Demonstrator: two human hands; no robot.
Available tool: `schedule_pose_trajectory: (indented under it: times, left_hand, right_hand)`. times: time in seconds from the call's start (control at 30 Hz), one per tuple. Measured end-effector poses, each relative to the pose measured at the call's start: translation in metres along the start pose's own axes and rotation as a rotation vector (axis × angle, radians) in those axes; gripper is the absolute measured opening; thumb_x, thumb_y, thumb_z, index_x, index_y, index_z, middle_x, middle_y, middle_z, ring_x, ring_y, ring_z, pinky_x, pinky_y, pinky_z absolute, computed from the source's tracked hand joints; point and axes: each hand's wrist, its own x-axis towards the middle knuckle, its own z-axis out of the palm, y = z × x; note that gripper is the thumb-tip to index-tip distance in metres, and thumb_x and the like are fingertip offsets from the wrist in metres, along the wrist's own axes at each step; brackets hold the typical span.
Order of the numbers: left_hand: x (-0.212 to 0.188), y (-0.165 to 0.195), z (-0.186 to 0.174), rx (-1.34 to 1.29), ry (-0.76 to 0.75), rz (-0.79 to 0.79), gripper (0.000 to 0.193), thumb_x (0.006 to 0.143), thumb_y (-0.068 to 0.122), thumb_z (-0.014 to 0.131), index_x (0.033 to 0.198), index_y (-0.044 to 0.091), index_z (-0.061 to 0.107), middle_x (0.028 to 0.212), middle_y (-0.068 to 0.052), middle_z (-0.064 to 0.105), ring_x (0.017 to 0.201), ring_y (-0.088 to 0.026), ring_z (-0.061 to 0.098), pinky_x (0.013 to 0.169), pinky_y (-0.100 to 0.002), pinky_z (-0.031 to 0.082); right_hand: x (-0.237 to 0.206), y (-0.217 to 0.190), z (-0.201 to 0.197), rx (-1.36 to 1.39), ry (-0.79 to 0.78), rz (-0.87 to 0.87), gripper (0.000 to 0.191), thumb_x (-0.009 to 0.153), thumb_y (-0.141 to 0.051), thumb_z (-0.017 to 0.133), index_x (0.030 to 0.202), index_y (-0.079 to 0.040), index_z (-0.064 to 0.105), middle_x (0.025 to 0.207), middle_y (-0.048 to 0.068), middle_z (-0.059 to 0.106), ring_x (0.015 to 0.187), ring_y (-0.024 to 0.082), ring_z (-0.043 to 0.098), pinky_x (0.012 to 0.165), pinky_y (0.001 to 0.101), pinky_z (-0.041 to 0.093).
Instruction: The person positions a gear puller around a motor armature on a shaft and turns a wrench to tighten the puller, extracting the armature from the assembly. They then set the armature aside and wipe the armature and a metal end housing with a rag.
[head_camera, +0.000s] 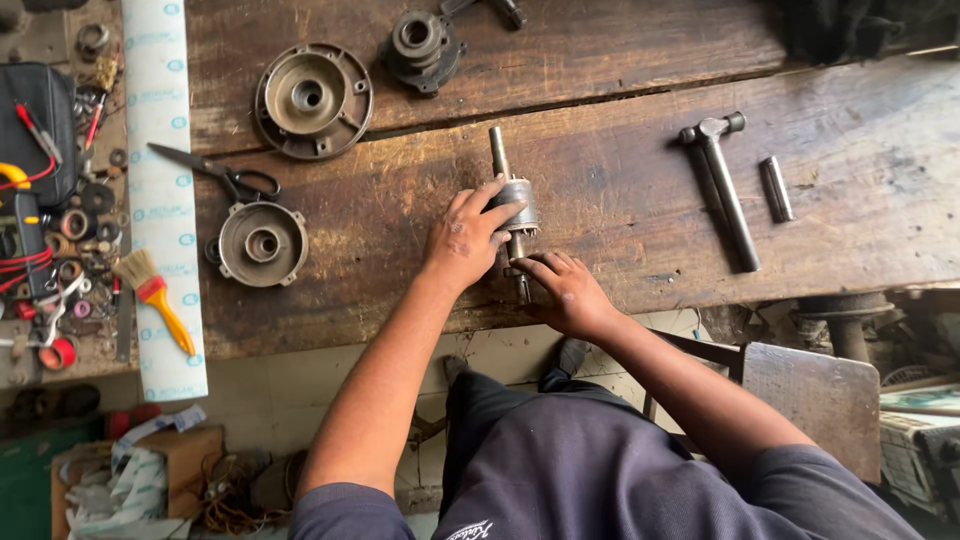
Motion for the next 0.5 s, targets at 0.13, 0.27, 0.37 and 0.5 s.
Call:
schedule_pose_trajectory:
  times: [0.13, 0.27, 0.37, 0.5]
  left_hand:
    - [0.0, 0.001, 0.001, -0.004, -0.011, -0.04, 0.044, 0.08, 0.015, 0.081, 0.122, 0.027, 0.075, 0.151, 0.003, 0.053, 0.127, -0.025, 0.056, 0.102, -0.041, 0.052]
    - [-0.001, 0.0, 0.002, 0.004, -0.028, -0.019, 0.046, 0.08, 0.012, 0.08, 0.123, 0.027, 0.075, 0.151, 0.001, 0.051, 0.126, -0.027, 0.055, 0.102, -0.042, 0.051]
    - [0.002, -0.003, 0.005, 0.016, -0.028, 0.009, 0.044, 0.081, 0.016, 0.08, 0.123, 0.027, 0.075, 0.151, -0.001, 0.05, 0.126, -0.029, 0.054, 0.102, -0.043, 0.05]
    - [0.011, -0.013, 0.006, 0.004, -0.053, 0.079, 0.045, 0.083, 0.025, 0.081, 0.127, 0.025, 0.072, 0.152, -0.001, 0.05, 0.128, -0.031, 0.053, 0.104, -0.044, 0.05]
  right_hand:
    - [-0.005, 0.006, 0.018, 0.023, 0.008, -0.062, 0.049, 0.078, -0.018, 0.081, 0.124, -0.015, 0.064, 0.109, 0.01, 0.065, 0.104, 0.034, 0.061, 0.091, 0.0451, 0.05]
    - [-0.015, 0.007, 0.03, -0.024, 0.058, -0.111, 0.032, 0.075, -0.015, 0.08, 0.104, -0.011, 0.069, 0.089, 0.008, 0.065, 0.089, 0.032, 0.061, 0.076, 0.047, 0.049]
    - [-0.025, 0.005, 0.033, 0.003, 0.211, -0.146, 0.035, 0.076, -0.012, 0.076, 0.111, -0.008, 0.068, 0.095, 0.009, 0.065, 0.087, 0.033, 0.059, 0.072, 0.0451, 0.051]
    - [-0.039, -0.013, 0.027, -0.118, 0.125, -0.061, 0.026, 0.082, -0.016, 0.077, 0.107, -0.011, 0.071, 0.087, 0.009, 0.066, 0.081, 0.032, 0.062, 0.065, 0.0455, 0.052]
